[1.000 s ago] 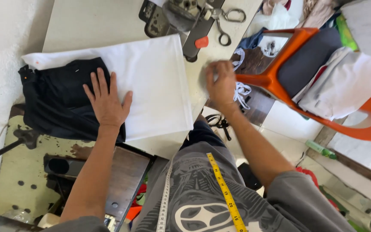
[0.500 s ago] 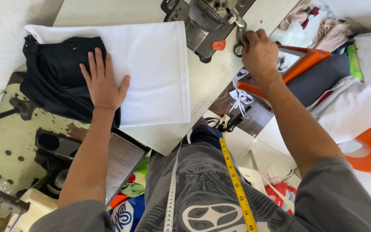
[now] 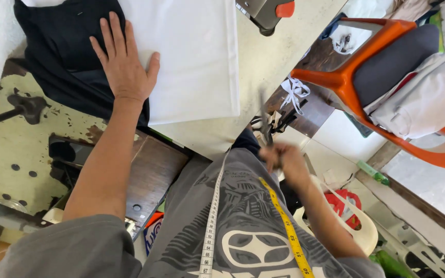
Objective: A person measures, aligns, and cuts white and black fabric pieces on a workshop table using scissors and a measuring tape.
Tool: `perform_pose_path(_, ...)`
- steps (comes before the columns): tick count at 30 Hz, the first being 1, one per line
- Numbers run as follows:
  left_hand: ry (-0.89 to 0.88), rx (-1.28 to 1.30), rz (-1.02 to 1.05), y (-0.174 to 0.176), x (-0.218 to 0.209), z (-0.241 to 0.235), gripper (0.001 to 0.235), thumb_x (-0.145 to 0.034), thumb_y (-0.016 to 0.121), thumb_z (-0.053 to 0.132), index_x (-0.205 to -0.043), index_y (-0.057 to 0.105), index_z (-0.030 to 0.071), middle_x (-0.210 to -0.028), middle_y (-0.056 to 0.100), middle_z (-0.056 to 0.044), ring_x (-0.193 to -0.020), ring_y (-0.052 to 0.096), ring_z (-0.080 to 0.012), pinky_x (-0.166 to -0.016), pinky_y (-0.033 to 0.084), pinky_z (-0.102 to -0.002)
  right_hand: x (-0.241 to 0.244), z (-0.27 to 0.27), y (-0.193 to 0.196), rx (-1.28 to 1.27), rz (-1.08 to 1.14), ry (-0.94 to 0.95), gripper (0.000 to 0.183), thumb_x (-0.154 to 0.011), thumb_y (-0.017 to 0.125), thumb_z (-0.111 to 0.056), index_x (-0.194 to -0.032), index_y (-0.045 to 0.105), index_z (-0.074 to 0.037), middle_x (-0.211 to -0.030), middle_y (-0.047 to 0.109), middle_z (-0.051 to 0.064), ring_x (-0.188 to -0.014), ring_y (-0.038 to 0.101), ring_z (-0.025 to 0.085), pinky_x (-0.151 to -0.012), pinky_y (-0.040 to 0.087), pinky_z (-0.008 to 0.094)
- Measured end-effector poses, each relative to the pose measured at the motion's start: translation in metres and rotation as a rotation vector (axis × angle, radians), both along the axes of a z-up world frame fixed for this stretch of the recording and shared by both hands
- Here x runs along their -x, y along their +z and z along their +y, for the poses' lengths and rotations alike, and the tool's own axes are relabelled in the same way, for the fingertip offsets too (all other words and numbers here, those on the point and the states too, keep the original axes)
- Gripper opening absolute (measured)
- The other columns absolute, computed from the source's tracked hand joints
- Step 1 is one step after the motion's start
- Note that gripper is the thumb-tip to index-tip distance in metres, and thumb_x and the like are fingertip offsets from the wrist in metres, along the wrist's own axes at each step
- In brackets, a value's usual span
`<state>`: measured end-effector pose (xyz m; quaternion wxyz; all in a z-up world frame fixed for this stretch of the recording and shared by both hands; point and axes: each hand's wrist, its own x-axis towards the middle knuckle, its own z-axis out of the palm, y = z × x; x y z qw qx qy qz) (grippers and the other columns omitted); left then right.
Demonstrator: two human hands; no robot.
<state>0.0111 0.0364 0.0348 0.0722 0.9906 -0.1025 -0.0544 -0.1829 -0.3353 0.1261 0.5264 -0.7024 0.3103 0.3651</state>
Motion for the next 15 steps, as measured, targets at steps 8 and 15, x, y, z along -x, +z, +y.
perform_pose_path(8,0.027,-0.051,0.064,-0.002,0.000,0.002,0.077,-0.121,0.042,0.057,-0.169,0.028,-0.002,-0.167,0.009,-0.022,-0.154,0.007,-0.0421,-0.126,0.008,-0.068,0.028,0.063,0.000,-0.026,0.321,0.198,0.062,-0.067,0.066,-0.072,-0.077,0.063,-0.011,-0.073,0.068,0.003,-0.065,0.064,0.016,-0.065,0.047,0.031)
perform_pose_path(15,0.023,-0.040,0.054,-0.004,0.000,0.004,0.076,-0.122,0.047,0.055,-0.169,0.030,-0.003,-0.167,0.009,-0.022,-0.154,0.006,-0.0424,-0.126,0.008,-0.069,0.021,0.094,-0.034,0.018,0.174,0.085,0.055,-0.069,0.074,-0.066,-0.081,0.067,-0.013,-0.075,0.064,0.001,-0.071,0.058,0.013,-0.065,0.043,0.031)
